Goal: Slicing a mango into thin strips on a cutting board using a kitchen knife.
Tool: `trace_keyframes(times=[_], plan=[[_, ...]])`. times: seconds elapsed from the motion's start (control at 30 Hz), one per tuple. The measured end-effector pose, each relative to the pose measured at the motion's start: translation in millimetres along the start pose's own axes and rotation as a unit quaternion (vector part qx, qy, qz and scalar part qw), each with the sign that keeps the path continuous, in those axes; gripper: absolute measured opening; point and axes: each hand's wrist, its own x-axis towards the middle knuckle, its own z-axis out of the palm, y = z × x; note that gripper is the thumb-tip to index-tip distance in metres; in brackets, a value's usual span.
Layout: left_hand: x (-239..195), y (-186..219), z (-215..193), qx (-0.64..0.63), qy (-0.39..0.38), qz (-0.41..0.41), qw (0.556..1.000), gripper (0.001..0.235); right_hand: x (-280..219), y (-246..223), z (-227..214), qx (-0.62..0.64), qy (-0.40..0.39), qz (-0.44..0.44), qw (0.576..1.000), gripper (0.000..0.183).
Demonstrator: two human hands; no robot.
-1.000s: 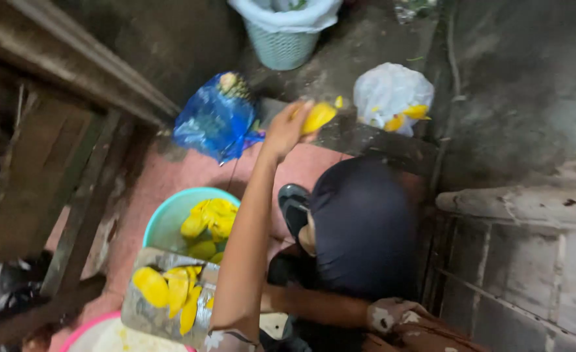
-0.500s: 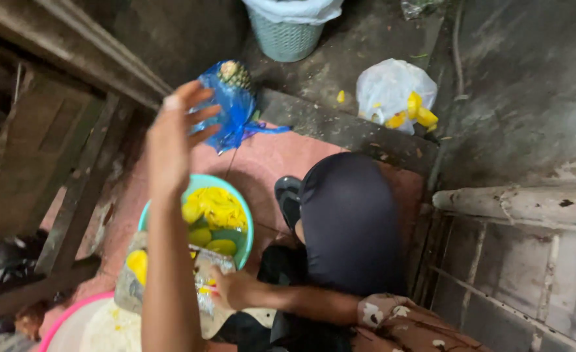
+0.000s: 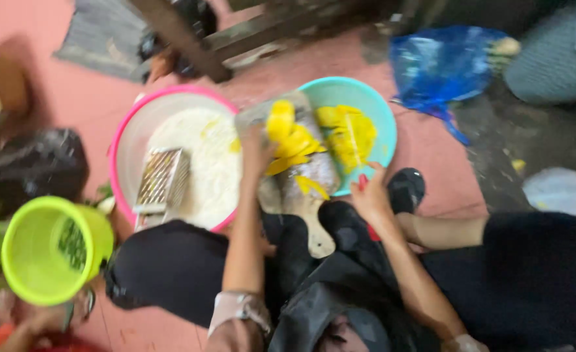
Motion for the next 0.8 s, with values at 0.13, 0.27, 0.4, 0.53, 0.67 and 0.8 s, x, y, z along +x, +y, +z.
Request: trace_keyframes(times=[0.13,0.27,0.4,0.53,0.67,0.8], plan=[[-18,43,37,0.204,-0.095,0.029,0.974,0.071,-19,-29,-12,-0.022,-0.071,0.066,0.995,0.061],[-18,162,12,0.416,-0.13,0.066,0.898,0.056,30,-3,30,-0.036,-0.033,0.041,0.998,0.06],[-42,106,62,0.409,-0.104,0.085,0.902,0.087,104,1,57,0.076,-0.047,0.043,0.995,0.038],[-60,80,52,0.421,-0.072,-0.057,0.902,0.089,126,-25,67,0.132,-0.09,0.033,0.987,0.022],[-79,76,18,0.32,-0.101,-0.071,0.939,0.118,153,-27,83,0.113,-0.054,0.03,0.992,0.019],[-100,61,10,0.213,0.007,-0.062,0.975,0.102,165,-50,91,0.119,-0.029,0.022,0.992,0.017]])
